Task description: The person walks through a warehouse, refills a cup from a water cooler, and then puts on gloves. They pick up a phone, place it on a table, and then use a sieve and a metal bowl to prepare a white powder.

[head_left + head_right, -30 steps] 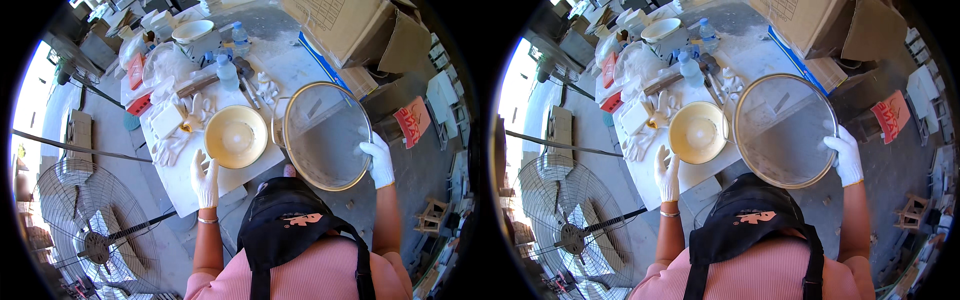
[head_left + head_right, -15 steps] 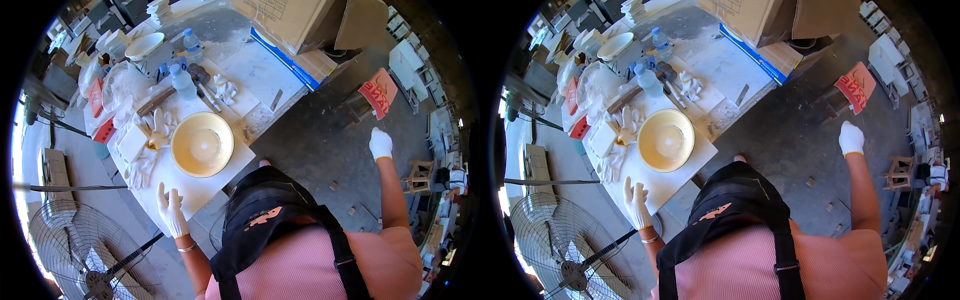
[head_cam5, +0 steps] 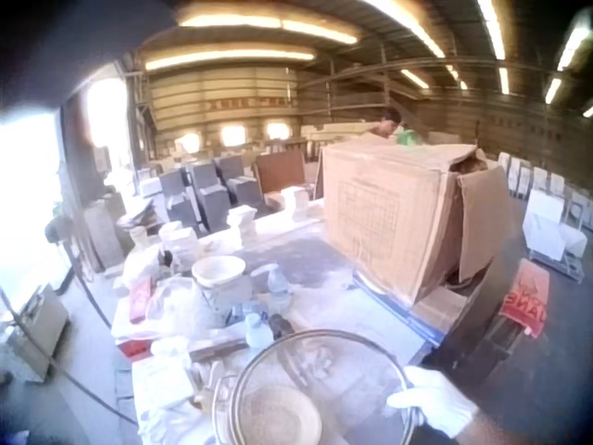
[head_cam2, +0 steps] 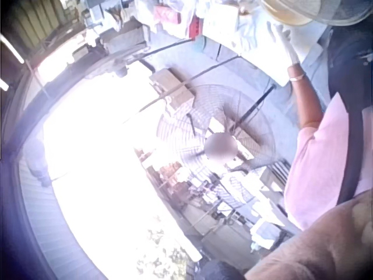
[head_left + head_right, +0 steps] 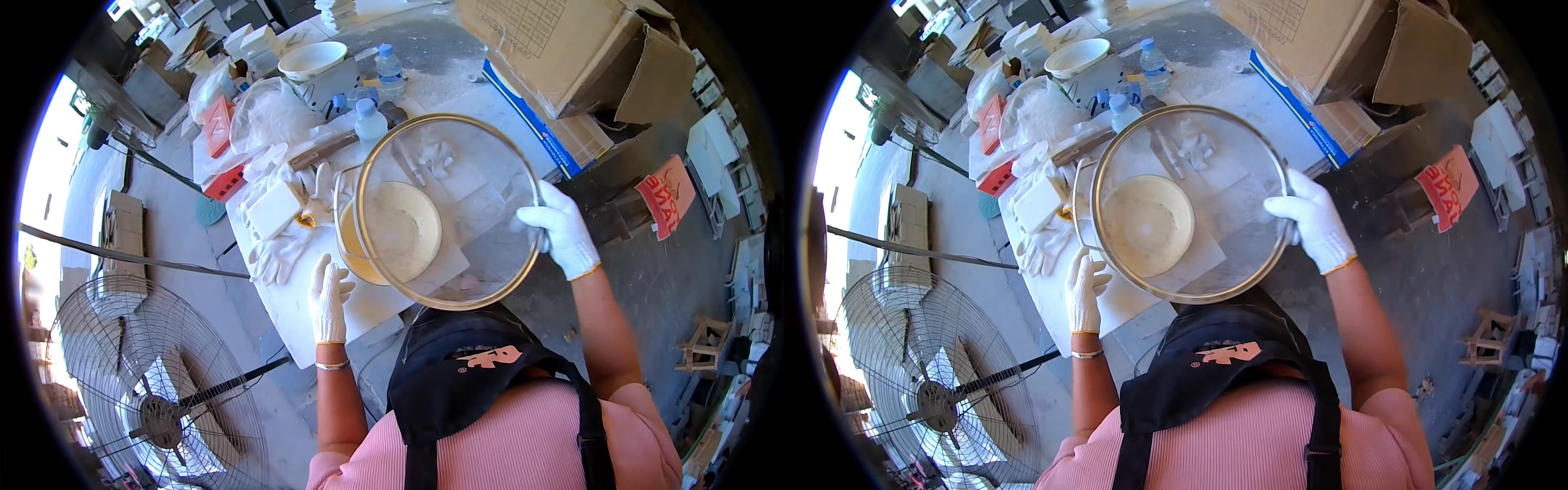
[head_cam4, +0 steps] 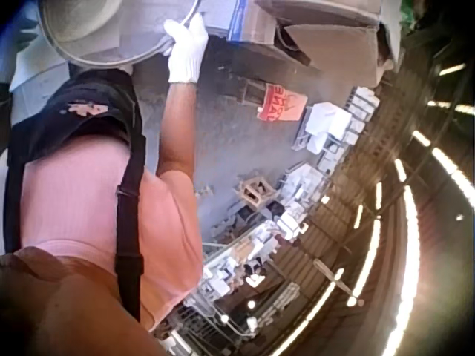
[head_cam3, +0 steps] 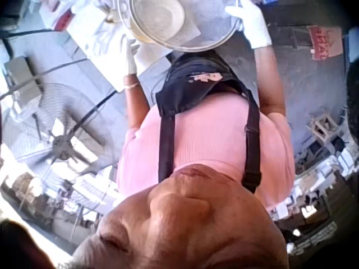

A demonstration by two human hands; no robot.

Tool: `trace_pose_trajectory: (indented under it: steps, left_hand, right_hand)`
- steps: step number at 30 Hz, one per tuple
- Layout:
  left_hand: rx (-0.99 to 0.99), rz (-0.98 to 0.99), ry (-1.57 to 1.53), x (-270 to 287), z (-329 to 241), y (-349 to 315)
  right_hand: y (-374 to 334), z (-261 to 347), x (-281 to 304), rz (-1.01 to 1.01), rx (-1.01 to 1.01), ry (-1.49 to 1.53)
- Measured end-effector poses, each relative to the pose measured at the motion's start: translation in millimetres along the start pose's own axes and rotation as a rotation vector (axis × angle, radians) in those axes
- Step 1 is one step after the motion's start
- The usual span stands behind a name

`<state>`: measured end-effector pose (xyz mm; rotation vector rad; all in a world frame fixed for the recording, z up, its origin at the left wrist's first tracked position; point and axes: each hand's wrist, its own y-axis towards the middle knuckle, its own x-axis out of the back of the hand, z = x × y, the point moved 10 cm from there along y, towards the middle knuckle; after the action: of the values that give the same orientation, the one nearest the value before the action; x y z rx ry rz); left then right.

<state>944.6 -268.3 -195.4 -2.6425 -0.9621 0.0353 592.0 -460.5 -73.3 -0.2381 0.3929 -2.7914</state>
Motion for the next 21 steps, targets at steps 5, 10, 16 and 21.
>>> trace_pose_trajectory:
  steps: [5,10,16,21]
  left_hand:
    - [0.063,0.013,-0.178,9,24,8]
    - [0.118,0.021,-0.322,9,31,0]
    - [0.11,0.0,-0.329,11,34,-8]
    - [0.149,-0.002,-0.343,22,58,-21]
  right_hand:
    - [39,-34,-76,0.113,-0.012,0.03]
    - [55,-61,-101,0.159,-0.056,-0.064]
    - [49,-55,-105,0.179,-0.086,-0.121]
    - [30,-64,-64,0.139,-0.188,-0.01]
